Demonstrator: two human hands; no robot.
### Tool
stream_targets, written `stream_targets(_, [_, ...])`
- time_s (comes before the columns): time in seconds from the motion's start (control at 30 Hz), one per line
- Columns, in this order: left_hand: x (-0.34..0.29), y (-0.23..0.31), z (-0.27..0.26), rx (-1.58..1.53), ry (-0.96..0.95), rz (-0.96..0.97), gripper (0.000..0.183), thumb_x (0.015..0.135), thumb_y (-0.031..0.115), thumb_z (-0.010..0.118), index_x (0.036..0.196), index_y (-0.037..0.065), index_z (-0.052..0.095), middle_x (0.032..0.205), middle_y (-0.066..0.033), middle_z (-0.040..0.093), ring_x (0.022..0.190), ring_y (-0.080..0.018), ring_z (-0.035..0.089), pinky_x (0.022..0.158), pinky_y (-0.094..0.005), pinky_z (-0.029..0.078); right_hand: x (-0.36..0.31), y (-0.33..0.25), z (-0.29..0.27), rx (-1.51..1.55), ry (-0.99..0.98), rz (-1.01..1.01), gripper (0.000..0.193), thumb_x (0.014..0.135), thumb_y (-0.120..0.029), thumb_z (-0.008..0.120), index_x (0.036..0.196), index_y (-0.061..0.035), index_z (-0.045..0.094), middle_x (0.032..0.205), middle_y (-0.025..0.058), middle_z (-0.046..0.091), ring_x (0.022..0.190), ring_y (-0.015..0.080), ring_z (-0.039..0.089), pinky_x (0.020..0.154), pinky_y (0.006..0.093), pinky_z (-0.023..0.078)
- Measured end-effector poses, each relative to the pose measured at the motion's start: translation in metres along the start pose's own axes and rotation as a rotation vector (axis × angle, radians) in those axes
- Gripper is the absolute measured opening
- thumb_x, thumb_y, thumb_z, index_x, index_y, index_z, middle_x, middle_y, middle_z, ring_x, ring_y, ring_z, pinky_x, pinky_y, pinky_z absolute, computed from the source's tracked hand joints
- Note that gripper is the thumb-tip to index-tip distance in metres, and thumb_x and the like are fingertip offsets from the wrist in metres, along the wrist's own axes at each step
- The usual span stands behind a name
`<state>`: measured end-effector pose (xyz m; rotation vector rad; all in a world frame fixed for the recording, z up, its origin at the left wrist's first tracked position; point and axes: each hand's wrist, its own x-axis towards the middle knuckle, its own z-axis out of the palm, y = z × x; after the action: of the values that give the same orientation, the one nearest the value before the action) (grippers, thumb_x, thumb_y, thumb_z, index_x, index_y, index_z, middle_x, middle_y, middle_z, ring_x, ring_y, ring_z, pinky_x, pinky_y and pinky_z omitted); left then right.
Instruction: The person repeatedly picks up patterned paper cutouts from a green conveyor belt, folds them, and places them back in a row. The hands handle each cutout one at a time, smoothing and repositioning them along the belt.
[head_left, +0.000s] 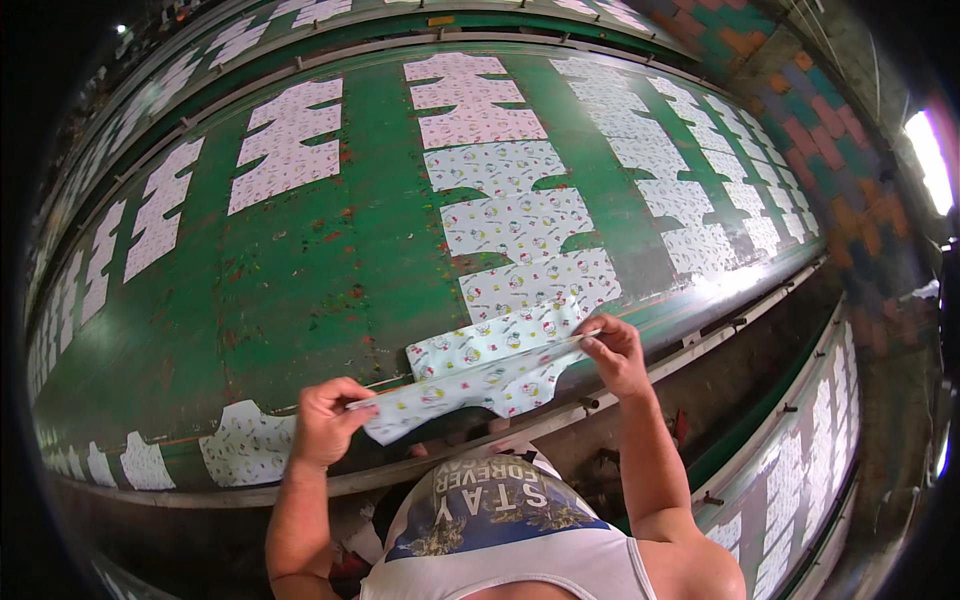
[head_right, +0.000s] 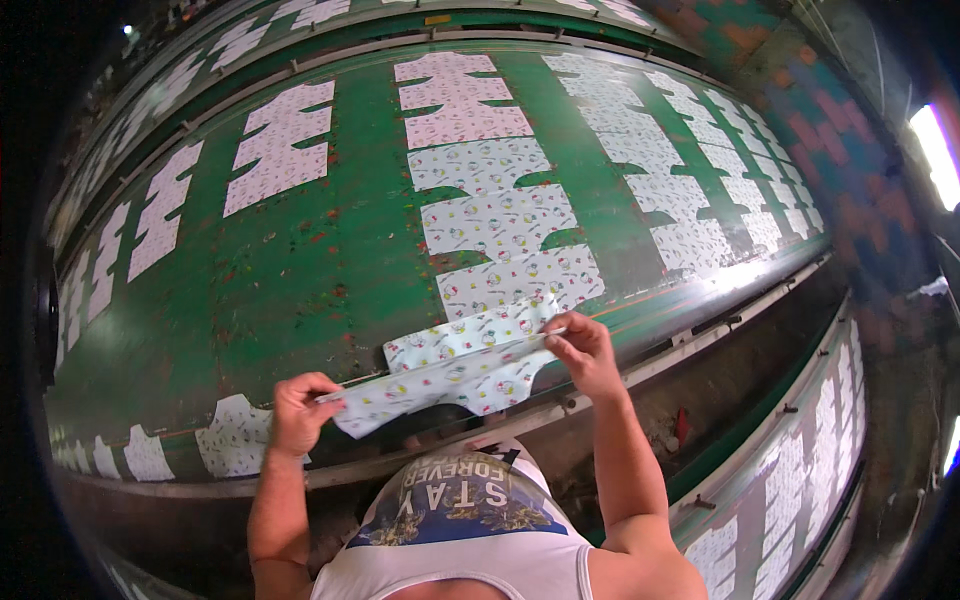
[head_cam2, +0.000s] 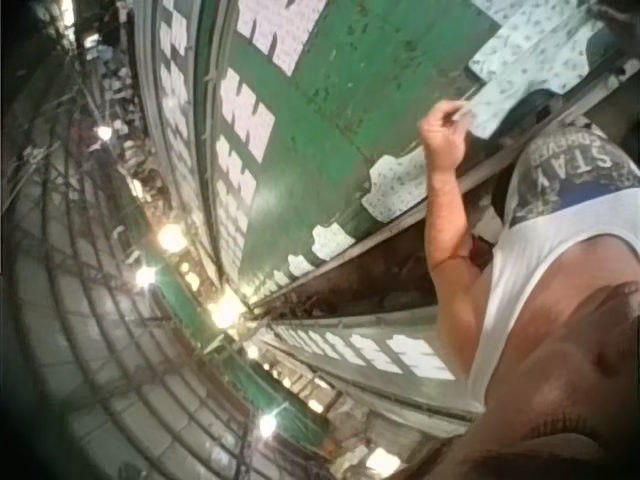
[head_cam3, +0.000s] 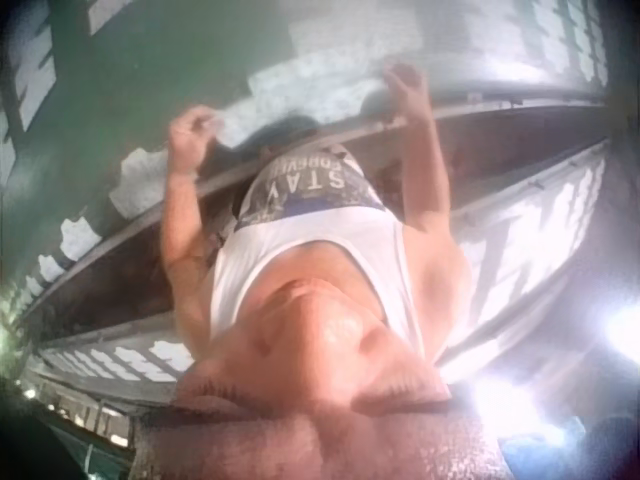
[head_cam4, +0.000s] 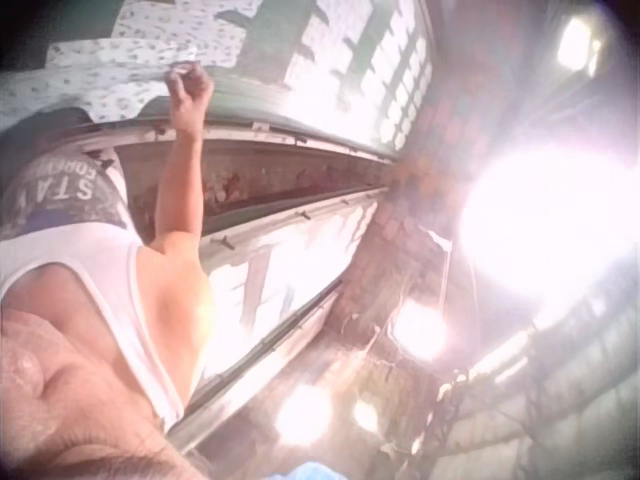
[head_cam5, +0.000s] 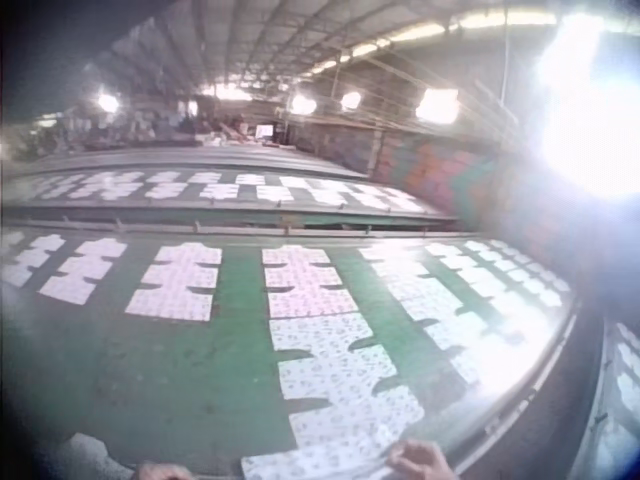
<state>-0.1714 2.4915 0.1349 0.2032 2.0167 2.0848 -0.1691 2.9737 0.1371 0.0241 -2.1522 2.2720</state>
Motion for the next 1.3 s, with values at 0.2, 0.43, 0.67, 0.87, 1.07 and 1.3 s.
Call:
stream_targets(0.2, [0.036,-0.064,0.082,0.224,0.147,-0.184,0.016,0.1,0.006,0.081,0.111,-0.006,0.081,0.09,-0.0036,0.08,0.078,-0.0056,0.068,0.069,-0.0257,0.054,0.028,0.034,-0.065,-0.234,0.1,0.13,0.011,0.103,-0.002,0.072,0.112,0.0022,0.077,0.093,-0.0013,0.075,0.082,0.0049,0.065,0.074,0.0245,0.053])
stream_targets(0.43, [0.07,-0.096,0.092,0.14,0.346,-0.205,0.036,0.099,0.001,0.079,0.134,-0.006,0.071,0.094,-0.0039,0.077,0.076,-0.0065,0.067,0.064,-0.0241,0.053,0.076,0.09,-0.066,-0.587,0.095,0.151,0.023,0.099,-0.013,0.079,0.112,0.0063,0.079,0.086,0.0073,0.078,0.076,0.0094,0.066,0.073,0.0313,0.056])
stream_targets(0.67, [0.068,-0.103,0.093,0.106,0.395,-0.175,0.045,0.094,-0.006,0.081,0.137,-0.008,0.068,0.094,-0.0047,0.075,0.075,-0.007,0.067,0.064,-0.0246,0.053,0.078,0.089,-0.063,-0.59,0.139,0.197,0.027,0.097,-0.017,0.081,0.112,0.0052,0.08,0.084,0.0073,0.077,0.074,0.0106,0.066,0.071,0.0323,0.056])
stream_targets(0.87, [0.067,-0.109,0.097,0.203,0.487,-0.069,0.05,0.092,-0.003,0.084,0.14,-0.003,0.07,0.102,-0.0035,0.071,0.07,-0.0037,0.063,0.063,-0.0228,0.052,0.079,0.074,-0.064,-0.761,0.188,0.079,0.032,0.094,-0.022,0.082,0.12,-0.004,0.079,0.095,0.0146,0.078,0.085,0.0333,0.076,0.079,0.044,0.06])
stream_targets(1.07, [0.063,-0.109,0.096,0.32,0.497,-0.026,0.053,0.09,0.001,0.087,0.141,-0.001,0.071,0.114,-0.0082,0.076,0.068,-0.0036,0.062,0.063,-0.0244,0.052,0.095,0.043,-0.057,-1.042,-0.189,-0.155,0.042,0.09,-0.019,0.085,0.13,-0.0107,0.078,0.132,0.0133,0.072,0.127,0.0388,0.067,0.105,0.049,0.058])
stream_targets(1.3, [0.075,-0.098,0.098,0.735,0.413,0.16,0.053,0.086,0.014,0.093,0.134,0.001,0.073,0.112,-0.0105,0.073,0.087,-0.023,0.072,0.077,-0.0383,0.06,0.104,0.037,-0.045,-1.271,-0.348,0.049,0.043,0.082,-0.027,0.086,0.121,-0.0084,0.079,0.122,0.018,0.078,0.114,0.0407,0.075,0.1,0.0506,0.061])
